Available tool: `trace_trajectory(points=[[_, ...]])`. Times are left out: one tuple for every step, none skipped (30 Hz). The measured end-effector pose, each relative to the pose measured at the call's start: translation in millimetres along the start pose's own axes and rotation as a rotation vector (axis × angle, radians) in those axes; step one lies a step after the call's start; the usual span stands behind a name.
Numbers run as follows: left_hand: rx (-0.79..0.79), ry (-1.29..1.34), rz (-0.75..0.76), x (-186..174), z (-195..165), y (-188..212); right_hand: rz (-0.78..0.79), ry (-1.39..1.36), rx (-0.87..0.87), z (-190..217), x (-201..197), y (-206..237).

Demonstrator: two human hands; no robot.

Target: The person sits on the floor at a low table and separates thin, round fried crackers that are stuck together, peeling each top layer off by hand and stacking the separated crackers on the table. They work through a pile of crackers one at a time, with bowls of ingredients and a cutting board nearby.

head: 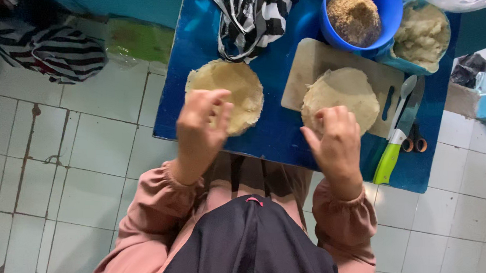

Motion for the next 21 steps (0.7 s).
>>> trace_trajectory(points=[[0.075, 0.025, -0.005, 8.4, -16.1, 2.7, -0.017, -0.037, 0.010, -6.7, -1.3, 2.9], [0.060, 0.081, 0.070, 25.8, -23.2, 5.0, -0.041, -0.072, 0.018, -13.3, -2.9, 4.8], [0.048, 0.134, 0.142, 43.5, -30.0, 6.7, -0.067, -0.108, 0.022, -19.5, -4.5, 5.3], [0.052, 0.179, 0.204, 59.6, -37.7, 9.2, -0.069, -0.202, 0.061, -29.1, -3.3, 5.1], [0.055, 0.224, 0.266, 75.5, -44.7, 12.6, -0.070, -0.296, 0.099, -38.7, -2.0, 5.2], [0.059, 0.268, 0.327, 90.3, -50.4, 15.8, -0.071, -0.391, 0.135, -48.7, -1.5, 4.8], [0.063, 0.285, 0.334, 99.6, -53.9, 17.0, -0.098, -0.470, 0.141, -56.5, -5.0, 4.4], [0.064, 0.303, 0.342, 108.7, -56.1, 18.3, -0.123, -0.548, 0.148, -64.9, -9.4, 5.1], [0.069, 0.320, 0.347, 117.8, -57.7, 18.7, -0.149, -0.628, 0.151, -72.8, -13.0, 5.5], [0.066, 0.334, 0.346, 126.6, -58.1, 17.4, -0.158, -0.717, 0.184, -81.4, -12.3, 6.3], [0.060, 0.349, 0.349, 135.0, -58.4, 16.6, -0.164, -0.806, 0.221, -89.6, -11.3, 7.9], [0.054, 0.366, 0.354, 143.1, -58.9, 16.4, -0.171, -0.894, 0.260, -96.8, -9.1, 9.6], [0.060, 0.358, 0.344, 149.0, -60.1, 15.6, -0.177, -0.921, 0.265, -100.2, -9.5, 10.1], [0.065, 0.351, 0.334, 154.2, -61.9, 15.0, -0.184, -0.947, 0.270, -102.8, -10.8, 10.6], [0.072, 0.344, 0.324, 157.4, -63.1, 14.6, -0.193, -0.974, 0.273, -103.4, -11.2, 11.4], [0.043, 0.347, 0.344, 162.4, -61.4, 15.3, -0.193, -0.959, 0.276, -102.5, -11.6, 11.9], [0.014, 0.349, 0.364, 166.8, -59.7, 16.3, -0.192, -0.945, 0.280, -100.6, -12.0, 12.4], [-0.014, 0.353, 0.387, 170.5, -57.9, 17.2, -0.193, -0.929, 0.285, -97.9, -12.5, 12.9], [0.023, 0.334, 0.371, 169.2, -61.1, 16.9, -0.163, -0.871, 0.224, -88.1, -13.9, 11.3], [0.058, 0.315, 0.356, 167.4, -63.8, 16.9, -0.131, -0.813, 0.164, -77.6, -14.0, 10.4], [0.092, 0.296, 0.338, 165.3, -66.5, 16.8, -0.095, -0.755, 0.104, -66.8, -12.1, 9.2]])
Point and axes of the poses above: each hand's wrist, its own y-axis away from the middle knuckle, its own x-axis out of the palm, z = x × y, the point moved 10 cm from there along -y, towards the middle knuckle, and after that the axes turned 9 degrees about -y, right-handed, at the moved point
